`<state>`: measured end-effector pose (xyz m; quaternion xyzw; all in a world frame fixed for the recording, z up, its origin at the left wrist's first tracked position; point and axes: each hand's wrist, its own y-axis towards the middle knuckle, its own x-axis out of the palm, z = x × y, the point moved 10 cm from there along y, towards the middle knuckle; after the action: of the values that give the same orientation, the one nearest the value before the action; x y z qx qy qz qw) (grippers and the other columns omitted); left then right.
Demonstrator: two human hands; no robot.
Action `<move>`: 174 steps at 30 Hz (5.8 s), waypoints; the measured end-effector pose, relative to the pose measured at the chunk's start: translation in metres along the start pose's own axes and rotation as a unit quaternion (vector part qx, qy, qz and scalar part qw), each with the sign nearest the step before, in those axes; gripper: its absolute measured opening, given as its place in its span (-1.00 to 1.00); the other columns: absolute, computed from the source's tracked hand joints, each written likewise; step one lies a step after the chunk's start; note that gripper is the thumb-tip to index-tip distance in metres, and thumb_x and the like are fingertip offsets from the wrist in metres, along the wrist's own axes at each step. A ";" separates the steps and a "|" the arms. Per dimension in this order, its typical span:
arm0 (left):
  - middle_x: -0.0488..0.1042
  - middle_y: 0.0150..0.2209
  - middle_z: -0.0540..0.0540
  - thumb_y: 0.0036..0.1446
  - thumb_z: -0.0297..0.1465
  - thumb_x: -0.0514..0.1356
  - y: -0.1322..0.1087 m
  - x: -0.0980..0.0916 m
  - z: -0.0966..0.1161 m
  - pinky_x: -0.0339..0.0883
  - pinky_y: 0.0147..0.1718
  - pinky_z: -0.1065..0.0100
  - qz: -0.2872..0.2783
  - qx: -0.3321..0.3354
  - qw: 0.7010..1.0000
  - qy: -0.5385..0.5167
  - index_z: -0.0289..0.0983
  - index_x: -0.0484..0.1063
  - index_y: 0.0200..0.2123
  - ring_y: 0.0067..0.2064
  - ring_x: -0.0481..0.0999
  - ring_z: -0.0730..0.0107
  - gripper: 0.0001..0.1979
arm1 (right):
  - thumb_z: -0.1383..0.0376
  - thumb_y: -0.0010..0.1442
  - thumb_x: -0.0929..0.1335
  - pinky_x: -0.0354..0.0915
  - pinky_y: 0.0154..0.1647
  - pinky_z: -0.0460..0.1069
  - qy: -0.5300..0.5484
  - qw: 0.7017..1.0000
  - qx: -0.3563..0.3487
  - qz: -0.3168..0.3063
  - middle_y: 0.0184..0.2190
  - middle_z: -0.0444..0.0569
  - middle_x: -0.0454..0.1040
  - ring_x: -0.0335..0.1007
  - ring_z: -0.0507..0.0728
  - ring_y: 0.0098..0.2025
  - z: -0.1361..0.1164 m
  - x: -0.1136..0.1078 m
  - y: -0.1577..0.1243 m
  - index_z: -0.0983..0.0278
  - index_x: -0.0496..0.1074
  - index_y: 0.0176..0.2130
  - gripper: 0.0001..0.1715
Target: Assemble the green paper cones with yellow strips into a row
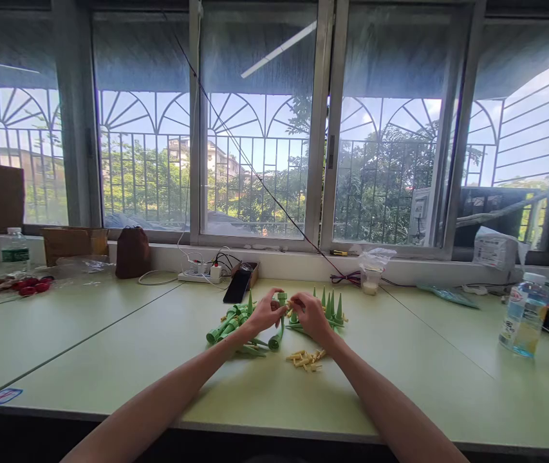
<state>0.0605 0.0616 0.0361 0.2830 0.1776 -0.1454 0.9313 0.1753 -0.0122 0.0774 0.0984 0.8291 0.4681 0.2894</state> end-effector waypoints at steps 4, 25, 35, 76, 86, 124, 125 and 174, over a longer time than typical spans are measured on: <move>0.36 -0.63 0.18 0.04 -0.35 0.20 0.000 0.000 0.000 0.09 -0.72 0.54 0.000 0.003 1.000 -0.006 -0.25 0.18 -0.05 -0.72 0.32 0.55 -0.60 | 0.35 0.16 0.31 0.27 -0.34 -0.03 0.010 1.000 0.002 0.000 -0.41 -0.03 0.51 0.40 0.11 -0.39 0.001 0.000 0.000 0.28 0.46 -0.35 -0.89; 0.34 -0.63 0.19 -0.07 -0.29 0.31 -0.007 0.011 0.009 0.16 -0.72 0.55 -0.053 -0.019 0.991 -0.123 -0.22 0.15 -0.29 -0.69 0.31 0.58 -0.61 | 0.32 0.16 0.30 0.26 -0.34 -0.04 -0.001 1.000 0.004 -0.004 -0.41 -0.02 0.50 0.38 0.11 -0.38 0.002 -0.001 0.000 0.29 0.45 -0.37 -0.86; 0.33 -0.62 0.18 -0.06 -0.30 0.29 -0.007 0.010 0.012 0.22 -0.73 0.52 -0.048 0.001 0.992 -0.118 -0.22 0.14 -0.33 -0.68 0.30 0.58 -0.65 | 0.31 0.17 0.32 0.26 -0.35 -0.04 -0.012 1.000 0.020 -0.005 -0.43 -0.03 0.52 0.39 0.10 -0.41 0.012 0.002 -0.001 0.29 0.46 -0.37 -0.86; 0.30 -0.57 0.11 0.10 -0.39 0.11 -0.020 -0.002 0.045 0.02 -0.50 0.47 0.017 0.139 0.981 0.138 -0.22 0.33 -0.16 -0.53 0.23 0.50 -0.80 | 0.16 0.29 0.21 0.00 -0.51 -0.09 -0.078 0.995 0.034 -0.043 -0.65 -0.18 0.27 0.07 0.01 -0.59 0.014 0.008 -0.004 0.25 0.25 -0.56 -0.58; 0.26 -0.58 0.13 0.12 -0.40 0.09 -0.023 0.000 0.053 0.00 -0.50 0.46 0.014 0.152 0.976 0.158 -0.22 0.31 -0.16 -0.54 0.22 0.50 -0.81 | 0.14 0.35 0.12 -0.06 -0.50 -0.07 -0.104 0.993 0.025 -0.049 -0.64 -0.16 0.26 0.04 0.01 -0.58 0.017 0.011 -0.004 0.25 0.20 -0.56 -0.51; 0.22 -0.60 0.17 0.08 -0.28 0.14 -0.021 -0.005 0.055 -0.01 -0.52 0.46 0.046 0.140 0.975 0.169 -0.20 0.22 -0.32 -0.57 0.23 0.52 -0.83 | 0.23 0.29 0.20 -0.01 -0.46 -0.10 -0.066 0.995 0.024 -0.072 -0.60 -0.15 0.32 0.11 -0.01 -0.54 0.002 0.017 -0.006 0.30 0.32 -0.51 -0.62; 0.22 -0.60 0.17 0.08 -0.28 0.13 -0.022 -0.005 0.055 -0.02 -0.52 0.46 0.045 0.140 0.974 0.173 -0.20 0.22 -0.32 -0.57 0.23 0.52 -0.84 | 0.24 0.29 0.20 -0.01 -0.46 -0.10 -0.068 0.995 0.025 -0.072 -0.59 -0.15 0.33 0.12 0.00 -0.54 0.002 0.017 -0.006 0.30 0.33 -0.51 -0.62; 0.26 -0.55 0.13 0.04 -0.42 0.14 -0.030 0.002 0.068 0.04 -0.51 0.47 0.023 0.169 0.970 0.176 -0.20 0.24 -0.15 -0.54 0.26 0.51 -0.74 | 0.09 0.28 0.18 0.07 -0.49 -0.08 -0.006 0.995 0.083 -0.046 -0.62 -0.13 0.34 0.14 0.01 -0.56 0.014 0.014 -0.006 0.27 0.27 -0.54 -0.54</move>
<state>0.0683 -0.0023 0.0741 0.4611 0.3048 -0.0998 0.8274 0.1723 0.0007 0.0619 0.0868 0.8671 0.3834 0.3061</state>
